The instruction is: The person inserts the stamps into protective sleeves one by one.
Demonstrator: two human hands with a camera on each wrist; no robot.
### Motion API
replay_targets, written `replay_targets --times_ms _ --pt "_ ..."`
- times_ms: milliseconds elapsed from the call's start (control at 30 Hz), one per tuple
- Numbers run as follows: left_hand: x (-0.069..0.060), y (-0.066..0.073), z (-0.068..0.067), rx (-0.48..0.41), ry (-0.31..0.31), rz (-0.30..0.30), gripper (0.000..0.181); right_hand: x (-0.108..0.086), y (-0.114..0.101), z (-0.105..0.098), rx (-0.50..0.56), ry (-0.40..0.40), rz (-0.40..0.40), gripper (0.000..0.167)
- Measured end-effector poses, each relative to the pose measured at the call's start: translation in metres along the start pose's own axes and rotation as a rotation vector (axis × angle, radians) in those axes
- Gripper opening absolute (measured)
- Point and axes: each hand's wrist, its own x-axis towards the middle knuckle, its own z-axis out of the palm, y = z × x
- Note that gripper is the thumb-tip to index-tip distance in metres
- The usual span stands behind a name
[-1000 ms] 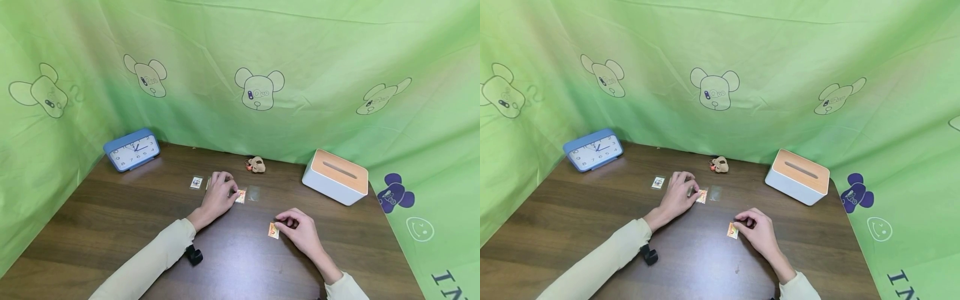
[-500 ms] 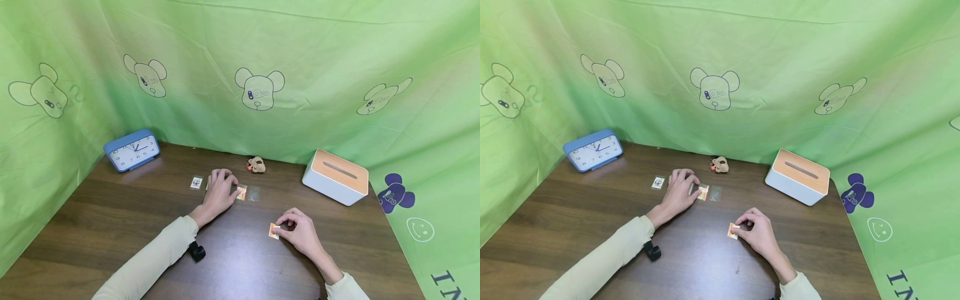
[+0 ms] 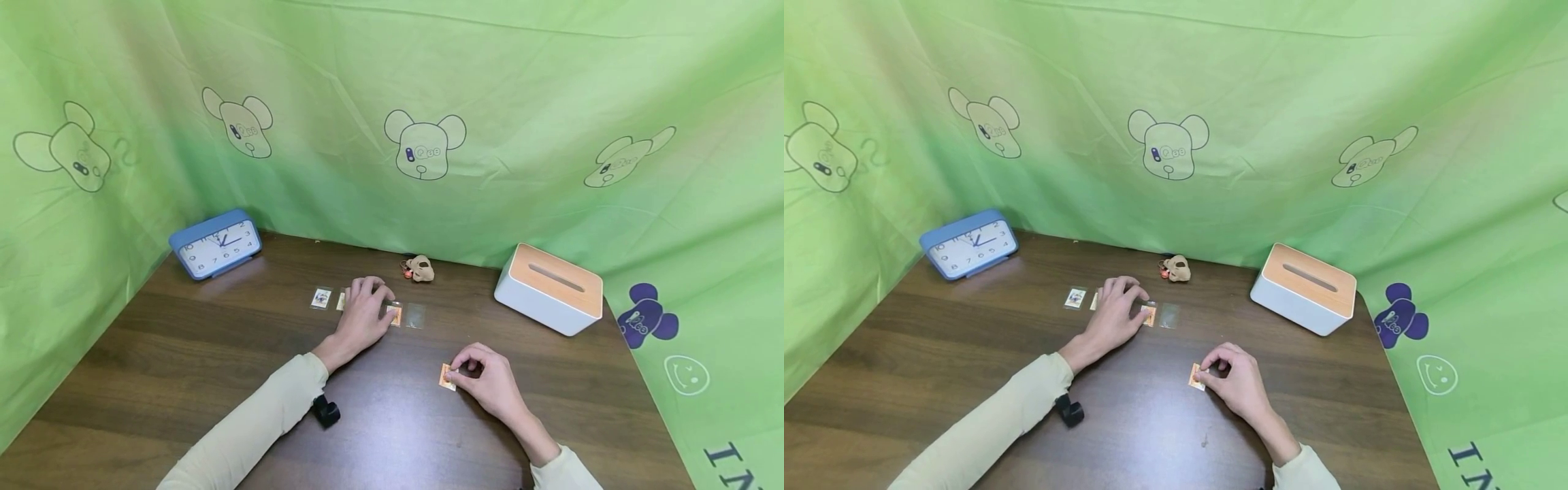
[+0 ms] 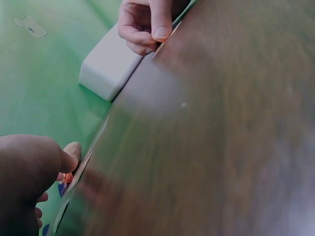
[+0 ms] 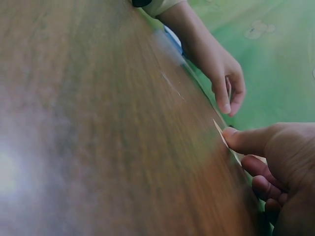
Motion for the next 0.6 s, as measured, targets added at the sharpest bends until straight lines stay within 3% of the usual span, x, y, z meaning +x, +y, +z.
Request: replay_targets --times_ms 300,600 --pt "0.004 0.010 0.007 0.039 -0.058 0.045 0.026 0.002 -0.002 0.000 -0.076 0.042 0.007 0.034" --pt "0.009 0.016 0.016 0.136 -0.124 0.101 0.054 0.006 0.000 -0.001 -0.090 0.012 0.030 0.033"
